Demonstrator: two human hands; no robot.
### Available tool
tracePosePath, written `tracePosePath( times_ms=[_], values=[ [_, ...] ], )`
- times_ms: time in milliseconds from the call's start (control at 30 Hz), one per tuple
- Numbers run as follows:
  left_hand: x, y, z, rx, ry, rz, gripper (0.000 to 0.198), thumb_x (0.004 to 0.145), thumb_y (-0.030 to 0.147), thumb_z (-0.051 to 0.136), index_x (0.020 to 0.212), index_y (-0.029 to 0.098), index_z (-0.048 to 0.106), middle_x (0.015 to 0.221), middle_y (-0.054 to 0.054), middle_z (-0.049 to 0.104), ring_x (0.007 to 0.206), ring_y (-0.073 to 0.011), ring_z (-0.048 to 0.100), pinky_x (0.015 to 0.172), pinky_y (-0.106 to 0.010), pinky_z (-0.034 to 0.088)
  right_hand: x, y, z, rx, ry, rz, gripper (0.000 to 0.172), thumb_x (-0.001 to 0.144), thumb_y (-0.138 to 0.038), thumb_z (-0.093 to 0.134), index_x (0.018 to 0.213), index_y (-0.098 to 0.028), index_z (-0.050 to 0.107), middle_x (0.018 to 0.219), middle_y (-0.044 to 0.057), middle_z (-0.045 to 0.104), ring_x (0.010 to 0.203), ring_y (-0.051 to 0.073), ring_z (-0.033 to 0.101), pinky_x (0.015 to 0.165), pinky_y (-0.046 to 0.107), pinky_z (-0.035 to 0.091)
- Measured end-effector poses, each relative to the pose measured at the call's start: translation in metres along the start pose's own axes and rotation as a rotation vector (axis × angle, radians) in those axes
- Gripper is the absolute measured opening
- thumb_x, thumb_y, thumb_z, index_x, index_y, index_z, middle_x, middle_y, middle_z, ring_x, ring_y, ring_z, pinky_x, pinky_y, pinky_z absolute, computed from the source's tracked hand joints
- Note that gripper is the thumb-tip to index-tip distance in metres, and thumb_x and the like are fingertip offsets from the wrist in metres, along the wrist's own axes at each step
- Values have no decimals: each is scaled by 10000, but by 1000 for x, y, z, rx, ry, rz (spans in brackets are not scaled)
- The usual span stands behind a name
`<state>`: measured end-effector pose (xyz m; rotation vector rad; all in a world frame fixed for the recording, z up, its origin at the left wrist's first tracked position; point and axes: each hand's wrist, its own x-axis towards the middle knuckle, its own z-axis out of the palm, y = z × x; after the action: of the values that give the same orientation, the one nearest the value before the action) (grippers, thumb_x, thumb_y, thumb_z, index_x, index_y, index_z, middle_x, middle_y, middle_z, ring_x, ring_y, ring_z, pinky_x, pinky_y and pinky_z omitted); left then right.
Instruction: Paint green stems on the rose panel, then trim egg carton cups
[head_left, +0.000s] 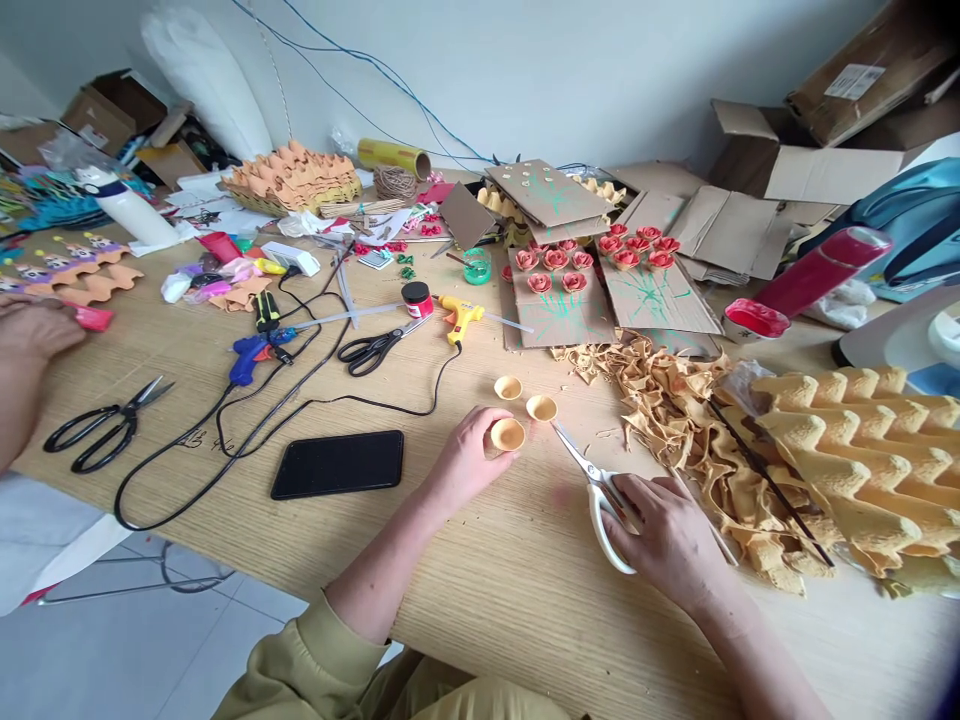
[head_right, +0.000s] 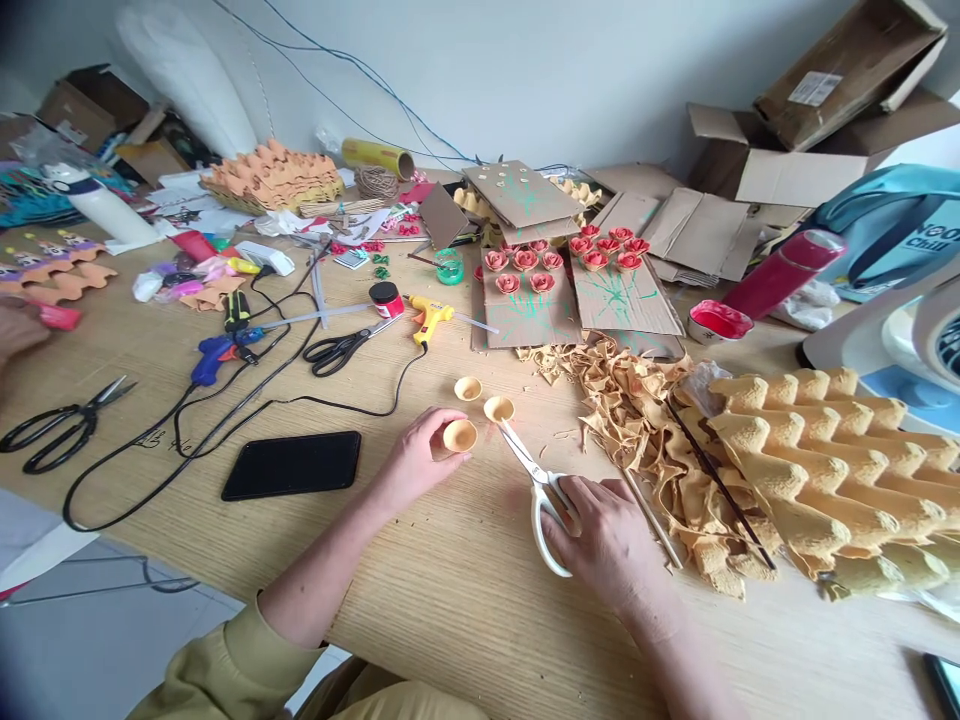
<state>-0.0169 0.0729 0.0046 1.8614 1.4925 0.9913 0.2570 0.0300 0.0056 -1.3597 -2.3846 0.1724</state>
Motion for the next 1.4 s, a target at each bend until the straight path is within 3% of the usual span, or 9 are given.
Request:
tracePosePath(
  times_ms=[167,367,633,1000,1233,1400],
  values=[
    [-5,21,4,-241,-77,-55,392,719,126,754,1066,206,589,1045,-29,726,932,-181,691,801,-292,552,3,-7,-2,43,-85,-10,133,925,-348,591,946,-218,575,818,15,671,740,185,619,785,340,384],
    [-10,27,6,-342,-142,-56,463,675,183,818,1074,206,585,1173,-53,712,1002,-202,684,815,-296,536,5,-10,-7,-12,-47,-30,156,921,-367,590,946,-213,583,854,30,676,784,200,619,796,354,368],
    [-14,29,11,-308,-176,-49,473,674,211,833,1080,208,591,1196,-64,703,980,-209,666,806,-313,506,6,-12,-14,-44,-49,-20,190,902,-397,609,920,-209,591,831,33,669,763,198,595,788,347,356],
    [-18,36,7,-208,-114,11,433,678,185,828,1056,199,616,1047,-26,714,905,-176,635,799,-288,480,3,-13,-19,20,-38,-49,174,924,-341,586,825,-198,572,701,-14,611,649,144,545,786,324,343],
    [-17,39,6,-183,-117,28,430,662,173,836,1033,207,621,1110,-30,727,858,-164,625,748,-285,469,5,-15,-20,-31,-35,-44,189,906,-381,602,925,-194,603,791,26,660,730,183,587,774,341,336],
    [-18,36,6,-225,-142,10,436,674,185,834,1051,213,617,1113,-38,722,940,-191,645,798,-298,490,6,-16,-22,3,-27,-56,189,926,-373,575,884,-192,606,732,7,642,654,155,564,764,335,340]
  ],
)
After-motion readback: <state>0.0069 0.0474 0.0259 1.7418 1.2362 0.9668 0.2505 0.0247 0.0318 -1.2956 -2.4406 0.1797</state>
